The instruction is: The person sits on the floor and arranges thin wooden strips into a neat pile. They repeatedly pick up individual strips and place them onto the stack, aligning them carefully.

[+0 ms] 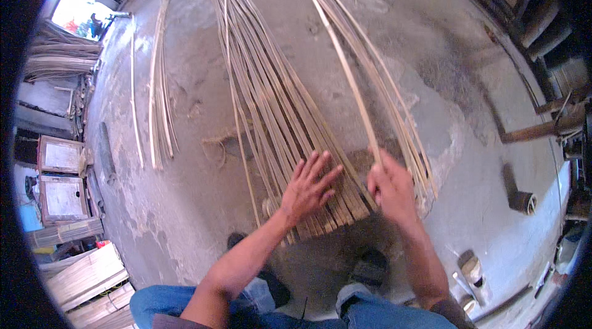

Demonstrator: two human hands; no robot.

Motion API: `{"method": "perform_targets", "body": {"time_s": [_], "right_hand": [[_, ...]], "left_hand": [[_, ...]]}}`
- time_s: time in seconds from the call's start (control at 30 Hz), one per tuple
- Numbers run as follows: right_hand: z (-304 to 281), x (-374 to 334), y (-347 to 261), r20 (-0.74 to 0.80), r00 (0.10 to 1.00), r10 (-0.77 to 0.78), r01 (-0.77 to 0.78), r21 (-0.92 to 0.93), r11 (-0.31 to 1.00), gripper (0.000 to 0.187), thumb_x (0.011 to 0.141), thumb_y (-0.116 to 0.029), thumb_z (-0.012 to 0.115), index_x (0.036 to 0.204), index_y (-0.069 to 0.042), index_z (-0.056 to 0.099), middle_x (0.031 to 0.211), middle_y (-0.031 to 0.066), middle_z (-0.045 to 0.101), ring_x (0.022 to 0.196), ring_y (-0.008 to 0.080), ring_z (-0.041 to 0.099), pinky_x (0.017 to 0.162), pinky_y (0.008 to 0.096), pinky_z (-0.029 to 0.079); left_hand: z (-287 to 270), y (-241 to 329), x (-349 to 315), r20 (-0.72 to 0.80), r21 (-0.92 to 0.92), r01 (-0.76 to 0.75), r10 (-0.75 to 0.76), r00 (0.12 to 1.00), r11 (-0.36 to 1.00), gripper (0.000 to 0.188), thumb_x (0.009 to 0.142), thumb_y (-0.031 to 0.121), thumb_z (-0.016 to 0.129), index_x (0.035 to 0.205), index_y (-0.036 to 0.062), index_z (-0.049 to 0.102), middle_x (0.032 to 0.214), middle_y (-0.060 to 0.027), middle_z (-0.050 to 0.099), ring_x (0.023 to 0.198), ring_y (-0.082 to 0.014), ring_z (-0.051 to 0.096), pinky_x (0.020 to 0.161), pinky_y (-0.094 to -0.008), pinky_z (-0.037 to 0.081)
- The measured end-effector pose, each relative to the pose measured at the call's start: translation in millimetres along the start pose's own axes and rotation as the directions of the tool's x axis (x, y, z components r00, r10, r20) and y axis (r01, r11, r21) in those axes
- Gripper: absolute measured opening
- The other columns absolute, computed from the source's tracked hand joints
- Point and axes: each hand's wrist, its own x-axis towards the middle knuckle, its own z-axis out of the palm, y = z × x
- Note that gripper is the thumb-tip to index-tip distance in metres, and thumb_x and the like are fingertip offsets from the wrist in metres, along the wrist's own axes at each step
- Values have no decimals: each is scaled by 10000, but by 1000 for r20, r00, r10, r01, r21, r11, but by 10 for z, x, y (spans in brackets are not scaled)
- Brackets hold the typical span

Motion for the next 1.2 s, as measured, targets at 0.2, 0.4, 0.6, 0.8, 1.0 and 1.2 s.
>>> {"method": "perform_targets", "body": {"time_s": [0.2, 0.4, 0.6, 0.8, 1.0, 1.2], "right_hand": [[2, -615, -10, 118, 990, 83, -112, 265, 958, 411, 985, -194, 428, 1353, -11, 439, 614, -25, 480, 514, 52, 424, 482, 204, 360], [-142, -661, 347, 35, 999, -27, 31, -142, 989, 457, 967, -241, 474, 1347, 11, 452, 794, 93, 632, 710, 190, 603, 660, 308, 478], [-133, -339, 933, -177, 923, -342, 221, -483, 848, 388, 942, -226, 509, 1275, -34, 554, 990, 192, 659, 887, 324, 649, 828, 380, 499], [-111, -293, 1022, -112, 977, -184, 70, -642, 763, 330, 898, -172, 591, 1210, -68, 616, 1045, 181, 648, 939, 306, 632, 826, 357, 488], [-188, -792, 1378, -258, 966, 10, -77, -249, 965, 300, 870, -146, 657, 1152, -43, 644, 946, 105, 668, 837, 188, 626, 752, 295, 494], [-213, -712, 1501, -296, 919, 260, -210, 189, 959, 250, 847, -137, 703, 1059, -8, 672, 851, 32, 667, 785, 107, 606, 730, 245, 488]], "left_hand": [[-48, 22, 29, -9, 12, -3, 3, 1000, 1000, 596, 887, 399, 551, 1438, 312, 341, 1528, -86, 247, 1406, -296, 243, 1120, -460, 228], [-37, 16, 10, -4, -13, 5, -5, 1000, 1000, 597, 883, 399, 559, 1434, 311, 347, 1526, -88, 251, 1405, -293, 247, 1119, -458, 231], [-27, -1, 11, -12, -2, -11, 11, 1000, 1000, 586, 883, 399, 561, 1427, 303, 363, 1525, -92, 252, 1403, -300, 250, 1114, -467, 239], [100, -40, 10, -45, -102, -8, 4, 999, 995, 614, 840, 343, 622, 1411, 282, 404, 1519, -107, 264, 1400, -342, 241, 1132, -489, 209], [-23, -2, 2, -29, -69, 12, -15, 999, 998, 600, 852, 308, 614, 1411, 260, 404, 1527, -105, 248, 1404, -338, 231, 1134, -483, 210], [-9, 36, 26, -22, -29, 14, -15, 1000, 999, 564, 887, 368, 570, 1414, 303, 379, 1525, -83, 251, 1407, -310, 231, 1129, -474, 226]]}}
